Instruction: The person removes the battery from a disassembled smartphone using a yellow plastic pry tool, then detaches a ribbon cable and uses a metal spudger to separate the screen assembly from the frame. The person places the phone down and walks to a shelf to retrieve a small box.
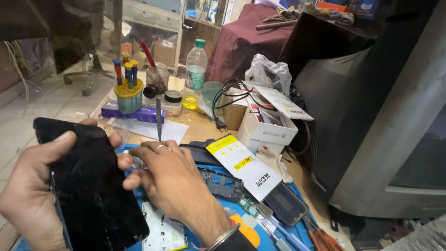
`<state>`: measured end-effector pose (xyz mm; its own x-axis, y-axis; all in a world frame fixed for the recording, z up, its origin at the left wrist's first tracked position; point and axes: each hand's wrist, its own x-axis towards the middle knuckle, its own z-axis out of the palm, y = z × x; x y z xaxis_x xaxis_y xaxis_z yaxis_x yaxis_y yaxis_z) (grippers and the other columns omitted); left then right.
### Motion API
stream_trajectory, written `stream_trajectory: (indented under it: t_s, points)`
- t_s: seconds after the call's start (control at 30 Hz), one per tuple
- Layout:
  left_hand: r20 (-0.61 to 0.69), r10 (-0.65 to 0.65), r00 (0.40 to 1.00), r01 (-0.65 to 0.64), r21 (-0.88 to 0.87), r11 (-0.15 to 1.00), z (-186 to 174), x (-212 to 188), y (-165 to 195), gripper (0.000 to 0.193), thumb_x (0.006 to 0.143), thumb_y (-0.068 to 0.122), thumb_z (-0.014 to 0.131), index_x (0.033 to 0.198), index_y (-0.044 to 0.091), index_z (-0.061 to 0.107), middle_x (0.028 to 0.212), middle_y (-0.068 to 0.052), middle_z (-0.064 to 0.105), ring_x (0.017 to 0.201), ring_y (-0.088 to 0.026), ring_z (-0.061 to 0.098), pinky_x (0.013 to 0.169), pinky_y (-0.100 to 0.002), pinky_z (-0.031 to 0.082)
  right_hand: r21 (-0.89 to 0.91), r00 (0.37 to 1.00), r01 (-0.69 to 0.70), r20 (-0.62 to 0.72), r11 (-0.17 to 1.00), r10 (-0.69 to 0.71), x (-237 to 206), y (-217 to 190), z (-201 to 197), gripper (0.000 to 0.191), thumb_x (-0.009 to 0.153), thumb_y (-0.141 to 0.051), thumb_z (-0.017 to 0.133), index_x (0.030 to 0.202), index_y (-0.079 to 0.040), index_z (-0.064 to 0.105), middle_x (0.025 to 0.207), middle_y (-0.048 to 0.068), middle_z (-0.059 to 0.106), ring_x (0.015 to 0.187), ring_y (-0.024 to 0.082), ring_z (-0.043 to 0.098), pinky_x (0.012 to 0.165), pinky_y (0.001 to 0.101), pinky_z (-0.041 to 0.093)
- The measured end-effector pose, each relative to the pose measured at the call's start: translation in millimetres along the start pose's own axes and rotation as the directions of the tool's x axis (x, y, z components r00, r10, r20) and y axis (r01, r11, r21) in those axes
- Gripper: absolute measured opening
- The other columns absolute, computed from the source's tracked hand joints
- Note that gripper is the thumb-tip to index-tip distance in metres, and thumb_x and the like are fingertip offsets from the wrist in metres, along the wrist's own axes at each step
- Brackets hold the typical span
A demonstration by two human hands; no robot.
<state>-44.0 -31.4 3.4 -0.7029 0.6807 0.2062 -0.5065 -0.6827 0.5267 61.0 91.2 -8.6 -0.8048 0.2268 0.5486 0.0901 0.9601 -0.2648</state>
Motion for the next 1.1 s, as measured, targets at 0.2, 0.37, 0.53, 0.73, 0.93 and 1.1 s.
stream_trajectory:
  t_s: [0.2,0.37,0.53,0.73,0.93,1.1]
  points:
    - [-0.109,-0.053,0.993,0.057,0.035,0.998,-3.3,2.1,-2.1,0.048,0.097,0.034,0.048,0.129,-0.001,0.056,0.107,-0.024,0.065,0.088,-0.032,0.06,0.065,-0.047,0.049,0.039,0.995,-0.104,0.009,0.994,0.104,0.2,5.9,3.1,0.036,0.092,-0.014,0.062,0.128,-0.007,0.065,0.135,0.01,0.063,0.119,0.032,0.055,0.098,0.0466,0.041]
    - [0.007,-0.13,0.992,0.13,-0.02,0.991,-11.7,7.9,-3.7,0.057,0.1,0.039,0.05,0.128,-0.011,0.055,0.103,-0.024,0.063,0.089,-0.032,0.062,0.069,-0.047,0.053,-0.06,0.994,-0.107,0.001,0.993,0.107,2.2,-1.0,-0.6,0.041,0.091,-0.014,0.063,0.132,-0.011,0.062,0.139,0.01,0.059,0.125,0.035,0.05,0.099,0.0553,0.036]
    - [-0.088,-0.062,0.994,0.062,0.006,0.998,-9.0,4.2,-5.8,0.047,0.098,0.033,0.048,0.133,0.003,0.056,0.104,-0.022,0.064,0.086,-0.031,0.061,0.064,-0.044,0.051,-0.118,0.984,-0.175,-0.066,0.978,0.168,10.0,-8.7,-5.0,0.056,0.086,-0.017,0.068,0.14,-0.015,0.055,0.151,0.02,0.044,0.135,0.042,0.039,0.104,0.0651,0.025]
    - [-0.081,-0.084,0.993,0.082,-0.026,0.996,1.4,1.2,-5.9,0.044,0.1,0.033,0.048,0.133,0.005,0.057,0.106,-0.02,0.066,0.085,-0.031,0.061,0.062,-0.043,0.051,-0.061,0.982,-0.178,-0.077,0.982,0.173,10.9,-4.0,-3.0,0.06,0.087,-0.021,0.071,0.145,-0.016,0.052,0.156,0.025,0.037,0.142,0.043,0.035,0.11,0.0594,0.027]
    - [-0.061,-0.07,0.996,0.07,-0.015,0.997,1.4,0.3,-6.9,0.045,0.099,0.032,0.048,0.133,0.004,0.056,0.106,-0.021,0.065,0.085,-0.031,0.06,0.063,-0.044,0.05,-0.049,0.978,-0.204,-0.05,0.978,0.201,10.7,5.2,5.8,0.06,0.087,-0.018,0.07,0.145,-0.01,0.052,0.154,0.024,0.04,0.14,0.04,0.037,0.109,0.0572,0.03]
    - [-0.053,-0.106,0.993,0.105,-0.023,0.994,-0.3,2.3,-6.0,0.042,0.099,0.032,0.048,0.129,0.005,0.058,0.106,-0.021,0.066,0.085,-0.031,0.061,0.062,-0.044,0.05,-0.003,0.979,-0.176,-0.105,0.984,0.174,9.1,10.3,8.0,0.055,0.091,-0.016,0.069,0.141,0.001,0.053,0.148,0.019,0.051,0.136,0.036,0.045,0.106,0.0555,0.032]
